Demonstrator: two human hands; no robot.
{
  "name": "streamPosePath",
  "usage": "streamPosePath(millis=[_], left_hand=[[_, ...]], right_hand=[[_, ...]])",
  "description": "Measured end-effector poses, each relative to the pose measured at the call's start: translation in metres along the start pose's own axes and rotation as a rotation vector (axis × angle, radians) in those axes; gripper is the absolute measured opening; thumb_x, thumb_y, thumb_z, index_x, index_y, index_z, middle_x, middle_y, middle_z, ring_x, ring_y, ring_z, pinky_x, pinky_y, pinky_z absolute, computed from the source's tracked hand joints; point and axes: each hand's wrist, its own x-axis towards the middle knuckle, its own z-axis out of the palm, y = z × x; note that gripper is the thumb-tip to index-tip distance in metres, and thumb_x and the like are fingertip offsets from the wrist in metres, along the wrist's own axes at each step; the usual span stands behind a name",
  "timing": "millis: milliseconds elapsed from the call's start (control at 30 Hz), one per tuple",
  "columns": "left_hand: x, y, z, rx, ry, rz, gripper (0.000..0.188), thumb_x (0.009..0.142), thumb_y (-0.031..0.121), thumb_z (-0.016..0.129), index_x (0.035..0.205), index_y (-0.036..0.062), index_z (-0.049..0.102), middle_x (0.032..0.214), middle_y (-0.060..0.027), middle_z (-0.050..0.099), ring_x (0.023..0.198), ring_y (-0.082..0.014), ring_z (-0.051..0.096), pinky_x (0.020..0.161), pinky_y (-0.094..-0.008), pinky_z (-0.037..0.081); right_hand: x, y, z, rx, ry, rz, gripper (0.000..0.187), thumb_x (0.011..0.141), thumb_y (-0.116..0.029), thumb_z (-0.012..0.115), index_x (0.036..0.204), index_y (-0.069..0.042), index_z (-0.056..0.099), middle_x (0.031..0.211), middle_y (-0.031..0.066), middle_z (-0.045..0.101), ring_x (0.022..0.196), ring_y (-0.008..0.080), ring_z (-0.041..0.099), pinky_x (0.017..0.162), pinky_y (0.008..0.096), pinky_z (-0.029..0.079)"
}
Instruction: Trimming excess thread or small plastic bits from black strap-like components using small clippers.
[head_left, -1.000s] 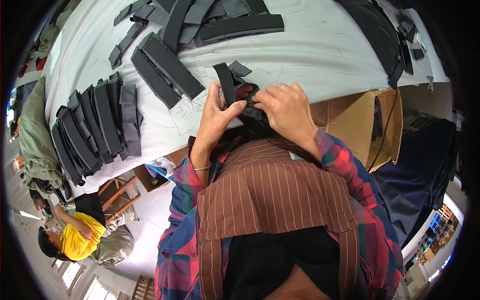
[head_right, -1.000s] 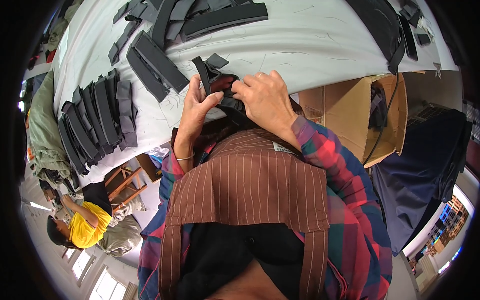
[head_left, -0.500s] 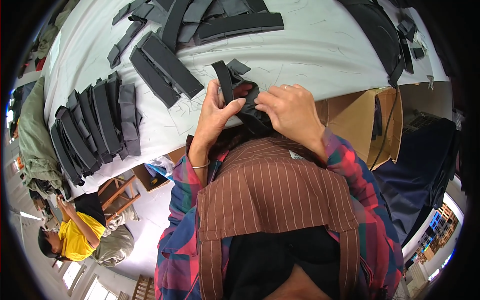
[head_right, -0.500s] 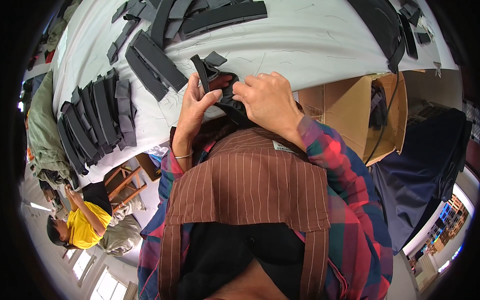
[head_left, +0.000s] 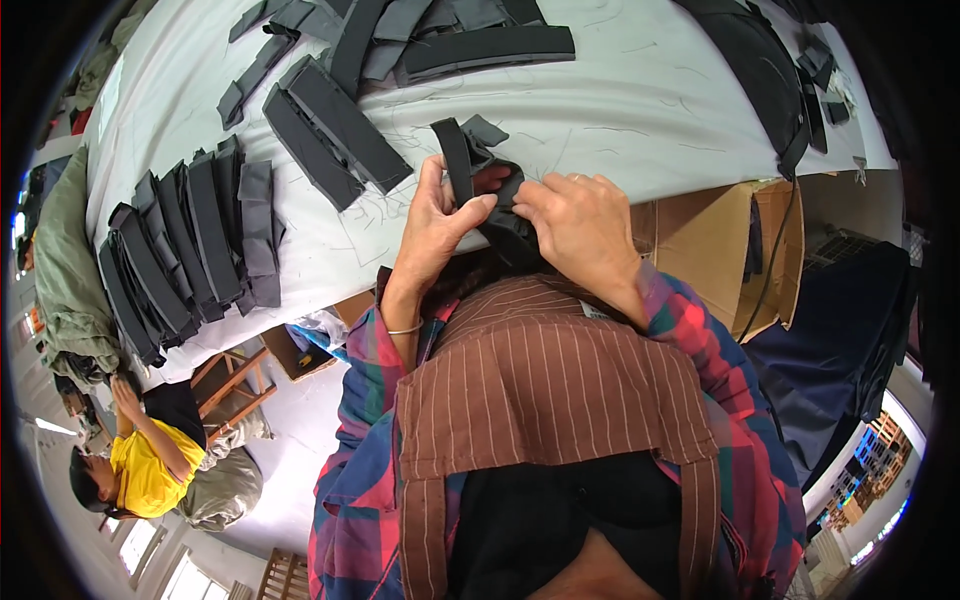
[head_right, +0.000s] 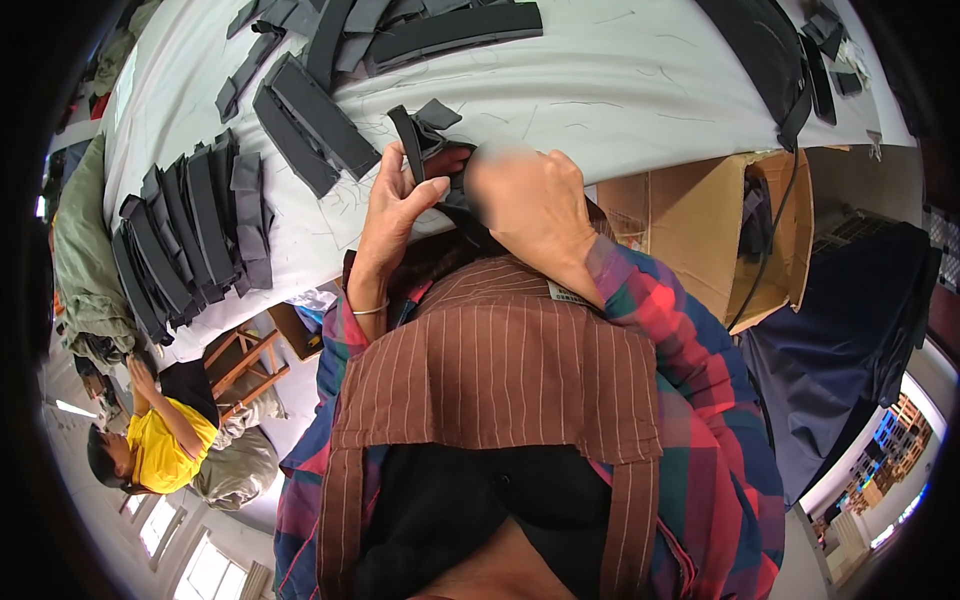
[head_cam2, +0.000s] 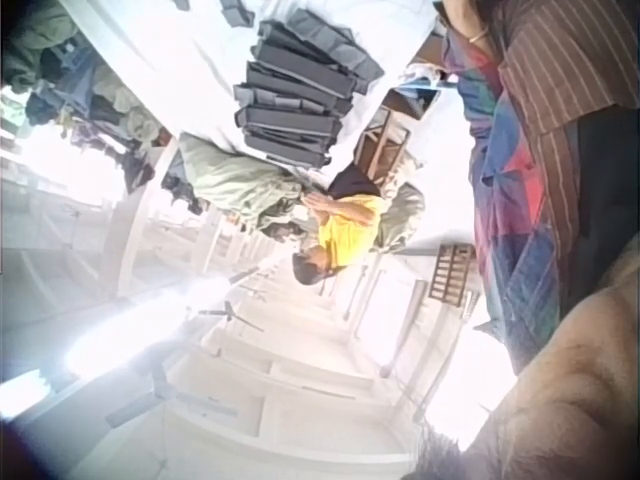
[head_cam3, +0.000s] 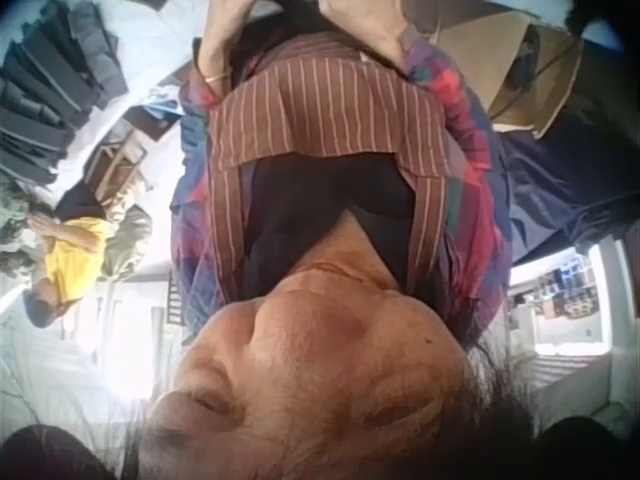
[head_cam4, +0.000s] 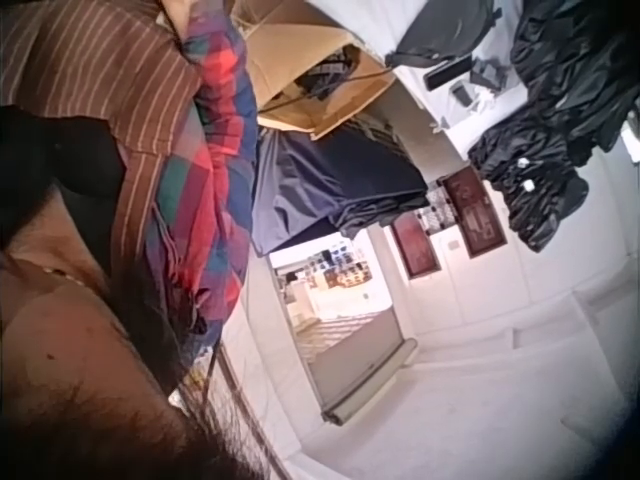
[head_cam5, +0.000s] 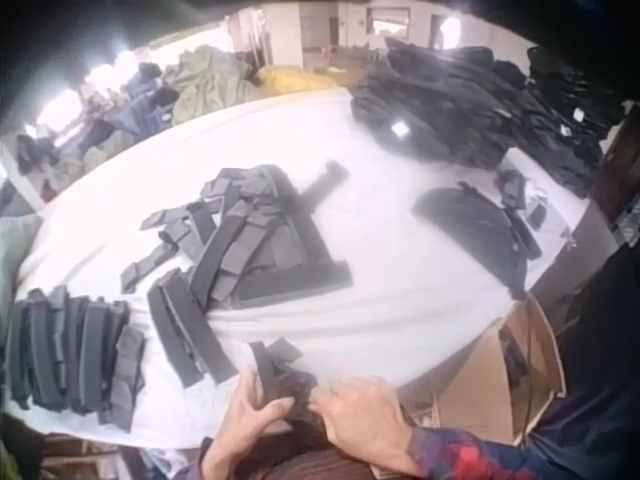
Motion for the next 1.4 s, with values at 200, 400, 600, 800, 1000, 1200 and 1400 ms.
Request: streamPosePath(millis=[200,400,600,800,1000,1200,1400], left_hand=[[0.000,-0.001,-0.001,-0.036,-0.008,0.003,0.045,0.082,0.003,0.063,0.119,0.0004,0.038,0.108,-0.0106,0.059,0.097,-0.0125,0.056,0.084,-0.0264,0.046],[0.001,-0.005,-0.004,-0.010,-0.024,0.035,0.046,0.082,0.004,0.065,0.119,0.0007,0.037,0.108,-0.0102,0.059,0.098,-0.0124,0.056,0.085,-0.0261,0.045],[0.003,-0.004,-0.005,-0.024,-0.032,0.036,0.051,0.083,0.005,0.067,0.123,0.0008,0.036,0.109,-0.0109,0.059,0.100,-0.0131,0.056,0.088,-0.0261,0.045],[0.004,-0.004,-0.009,0.015,-0.048,0.040,0.052,0.083,0.008,0.068,0.123,0.0006,0.036,0.108,-0.0111,0.060,0.099,-0.0132,0.057,0.086,-0.0263,0.047],[0.005,-0.004,-0.012,0.156,-0.029,0.014,0.053,0.083,0.013,0.070,0.122,0.0006,0.037,0.095,-0.0060,0.062,0.084,-0.0075,0.057,0.070,-0.0207,0.046],[0.006,-0.003,-0.008,0.213,-0.024,0.024,0.051,0.082,0.014,0.071,0.119,0.0007,0.039,0.090,-0.0044,0.061,0.079,-0.0058,0.055,0.065,-0.0193,0.044],[0.004,-0.003,-0.010,0.263,0.007,0.019,0.050,0.082,0.014,0.071,0.118,0.0005,0.038,0.089,-0.0057,0.062,0.077,-0.0069,0.056,0.065,-0.0188,0.044]], right_hand=[[0.010,0.011,-0.001,0.200,-0.008,-0.032,0.015,0.076,-0.019,0.068,0.090,-0.013,0.068,0.073,0.0065,0.061,0.069,0.0280,0.061,0.061,0.0406,0.045],[0.020,0.020,0.013,0.192,-0.191,0.005,0.021,0.071,-0.009,0.063,0.092,-0.013,0.067,0.070,0.0090,0.062,0.070,0.0313,0.062,0.061,0.0423,0.046],[0.017,0.025,0.030,0.157,0.029,-0.121,0.013,0.070,-0.004,0.058,0.082,-0.009,0.060,0.070,0.0065,0.062,0.067,0.0279,0.061,0.057,0.0370,0.040],[0.013,0.024,0.045,0.138,0.233,-0.198,0.008,0.074,-0.006,0.056,0.081,-0.010,0.055,0.063,0.0030,0.057,0.060,0.0215,0.060,0.055,0.0341,0.037],[0.010,0.026,0.049,0.137,0.244,-0.192,0.012,0.071,-0.003,0.058,0.081,-0.010,0.057,0.066,0.0025,0.058,0.062,0.0202,0.060,0.055,0.0333,0.037],[0.006,0.024,0.043,0.192,0.203,-0.132,0.017,0.068,-0.001,0.060,0.084,-0.010,0.060,0.071,0.0016,0.063,0.066,0.0206,0.062,0.056,0.0333,0.038],[0.003,0.014,0.014,0.351,0.103,-0.037,0.017,0.075,-0.013,0.066,0.091,-0.009,0.062,0.078,0.0035,0.064,0.073,0.0240,0.061,0.061,0.0355,0.041]])
